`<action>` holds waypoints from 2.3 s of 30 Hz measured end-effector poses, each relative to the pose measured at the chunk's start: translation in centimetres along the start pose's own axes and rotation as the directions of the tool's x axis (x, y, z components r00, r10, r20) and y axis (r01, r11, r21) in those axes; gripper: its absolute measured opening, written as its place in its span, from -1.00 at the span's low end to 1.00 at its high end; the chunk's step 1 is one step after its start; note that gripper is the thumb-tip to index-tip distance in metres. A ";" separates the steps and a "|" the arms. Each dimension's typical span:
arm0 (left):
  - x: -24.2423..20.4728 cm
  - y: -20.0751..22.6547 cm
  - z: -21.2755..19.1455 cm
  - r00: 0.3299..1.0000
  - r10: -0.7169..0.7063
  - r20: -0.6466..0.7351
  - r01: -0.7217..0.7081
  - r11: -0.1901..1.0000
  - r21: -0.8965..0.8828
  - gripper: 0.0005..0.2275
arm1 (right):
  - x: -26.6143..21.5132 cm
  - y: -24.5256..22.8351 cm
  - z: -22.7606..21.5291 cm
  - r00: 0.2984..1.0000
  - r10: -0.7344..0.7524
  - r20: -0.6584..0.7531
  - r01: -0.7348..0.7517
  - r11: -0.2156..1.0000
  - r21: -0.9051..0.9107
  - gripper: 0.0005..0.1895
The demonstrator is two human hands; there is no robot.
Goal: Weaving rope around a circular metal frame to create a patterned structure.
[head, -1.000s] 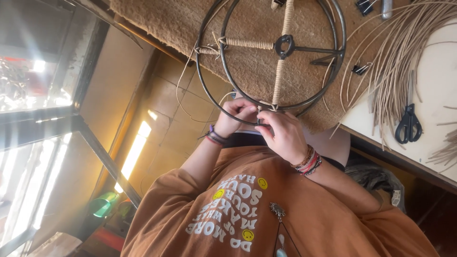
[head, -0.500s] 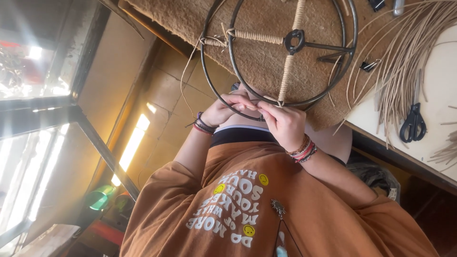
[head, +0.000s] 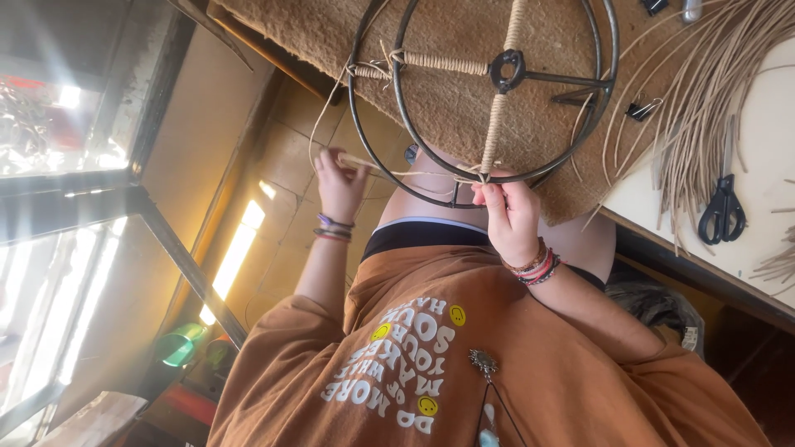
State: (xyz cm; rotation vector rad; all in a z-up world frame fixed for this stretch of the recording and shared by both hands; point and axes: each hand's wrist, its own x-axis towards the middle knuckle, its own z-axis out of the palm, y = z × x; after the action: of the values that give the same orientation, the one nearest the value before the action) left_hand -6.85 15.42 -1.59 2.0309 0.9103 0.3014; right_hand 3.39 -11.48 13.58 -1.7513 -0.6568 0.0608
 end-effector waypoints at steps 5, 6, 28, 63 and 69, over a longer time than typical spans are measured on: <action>-5.0 9.1 0.2 0.834 -0.098 0.543 0.271 0.930 -0.249 -0.68 | -0.9 0.4 -0.8 1.000 -0.007 -0.022 0.009 0.996 0.094 -0.77; -5.9 10.5 0.7 0.811 0.022 0.585 0.302 0.839 -0.452 -0.83 | -0.1 -0.5 -0.9 0.999 -0.027 -0.028 0.031 0.988 0.150 -0.77; -4.4 11.4 7.6 0.695 0.387 0.605 0.565 0.227 -0.794 -0.71 | -0.5 1.1 -0.9 0.990 0.107 -0.094 -0.052 0.885 0.463 -0.73; 0.4 12.0 -2.2 0.560 0.630 0.538 0.006 0.646 -0.763 -0.84 | 1.0 -1.2 2.1 0.980 -0.163 0.114 0.198 0.840 -0.504 -0.87; 3.4 2.1 -1.4 0.858 0.360 0.366 -0.120 0.834 -0.538 -0.93 | 1.6 -2.2 0.9 0.991 -0.115 0.074 0.125 0.981 -0.147 -0.81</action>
State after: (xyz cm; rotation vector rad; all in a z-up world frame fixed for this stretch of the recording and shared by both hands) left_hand -4.15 17.88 0.51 1.6183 0.2290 0.1623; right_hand 3.50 -9.67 15.77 -1.8571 -0.8324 -0.0155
